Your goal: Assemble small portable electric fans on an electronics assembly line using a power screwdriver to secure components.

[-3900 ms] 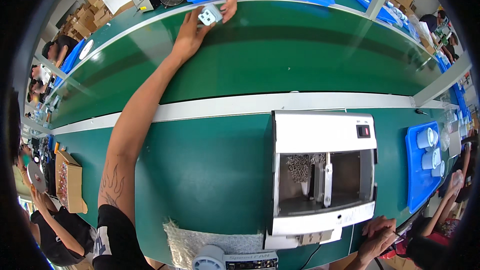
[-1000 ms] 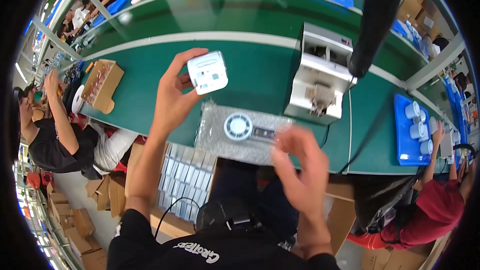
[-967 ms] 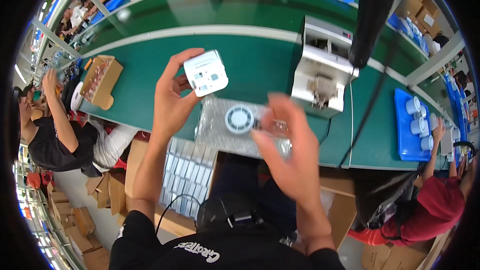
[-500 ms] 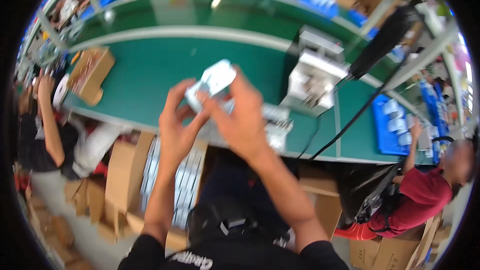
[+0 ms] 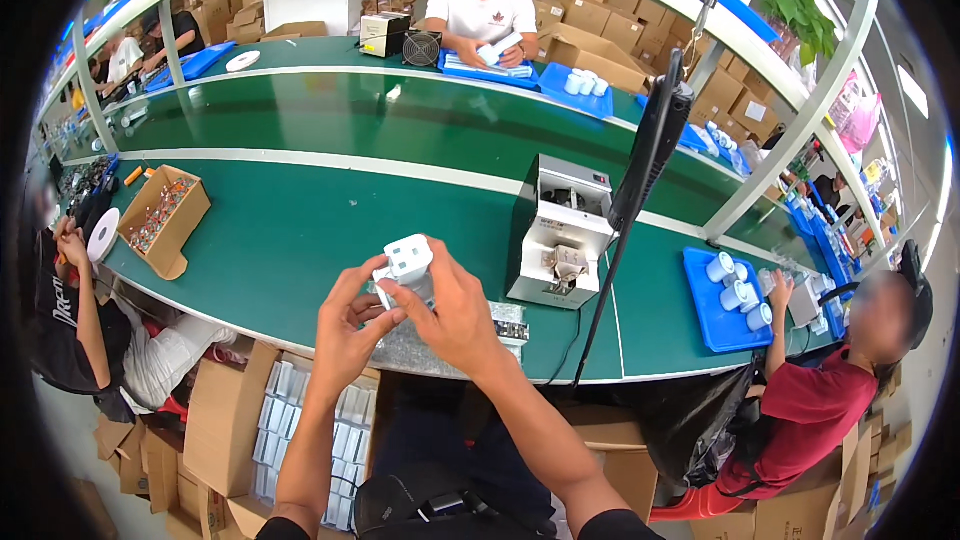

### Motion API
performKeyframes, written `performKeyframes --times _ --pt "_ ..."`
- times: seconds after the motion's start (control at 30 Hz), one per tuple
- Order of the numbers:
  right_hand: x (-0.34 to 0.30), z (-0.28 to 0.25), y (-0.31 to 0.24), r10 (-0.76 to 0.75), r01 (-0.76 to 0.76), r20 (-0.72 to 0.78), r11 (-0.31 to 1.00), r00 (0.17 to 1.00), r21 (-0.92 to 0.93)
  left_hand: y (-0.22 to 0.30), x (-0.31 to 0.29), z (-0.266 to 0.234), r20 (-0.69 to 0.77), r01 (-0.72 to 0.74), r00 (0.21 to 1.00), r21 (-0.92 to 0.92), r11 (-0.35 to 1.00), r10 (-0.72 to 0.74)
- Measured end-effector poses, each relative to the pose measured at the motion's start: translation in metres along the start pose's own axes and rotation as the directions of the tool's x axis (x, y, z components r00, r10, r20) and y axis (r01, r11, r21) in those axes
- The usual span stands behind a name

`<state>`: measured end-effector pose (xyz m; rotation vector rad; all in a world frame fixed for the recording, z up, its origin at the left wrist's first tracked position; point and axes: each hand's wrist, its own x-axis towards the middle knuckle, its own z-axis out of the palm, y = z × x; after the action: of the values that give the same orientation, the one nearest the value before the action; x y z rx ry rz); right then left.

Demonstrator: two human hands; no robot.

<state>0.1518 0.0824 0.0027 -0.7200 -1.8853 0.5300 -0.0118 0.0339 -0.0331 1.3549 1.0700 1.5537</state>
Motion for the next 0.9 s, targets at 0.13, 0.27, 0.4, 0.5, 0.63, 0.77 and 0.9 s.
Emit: performKeyframes --times 0.13,0.27,0.4,0.5,0.63,0.77,0.9 --pt "-0.003 -0.01 0.004 0.127 -0.12 -0.032 0.979 0.991 0.167 0.001 0.003 0.015 -0.014 -0.075 0.997 0.157 0.985 0.079" --pt "-0.013 -0.028 0.007 0.29 -0.293 0.074 0.853 0.954 0.431 -0.001 -0.001 0.023 -0.057 -0.11 0.991 0.206 0.972 0.124" --pt "-0.024 -0.029 0.003 0.225 -0.174 -0.022 0.81 0.974 0.559 -0.006 0.0 0.027 -0.113 -0.125 0.985 0.041 0.991 0.128" --pt "-0.029 -0.045 0.011 0.285 -0.253 0.002 0.848 0.959 0.466 0.005 0.014 0.043 -0.038 -0.095 0.995 -0.16 0.983 0.09" --pt "-0.025 -0.047 0.007 0.295 -0.288 0.068 0.815 0.953 0.502 0.015 0.011 0.041 -0.025 -0.138 0.99 -0.23 0.963 0.136" --pt "-0.029 -0.052 0.011 0.194 -0.171 -0.013 0.896 0.981 0.41 0.009 0.01 0.047 -0.007 -0.105 0.994 -0.207 0.973 0.106" --pt "-0.033 -0.053 0.008 0.075 -0.048 -0.113 0.972 0.991 0.229 0.003 0.004 0.054 -0.022 -0.126 0.992 -0.178 0.976 0.124"
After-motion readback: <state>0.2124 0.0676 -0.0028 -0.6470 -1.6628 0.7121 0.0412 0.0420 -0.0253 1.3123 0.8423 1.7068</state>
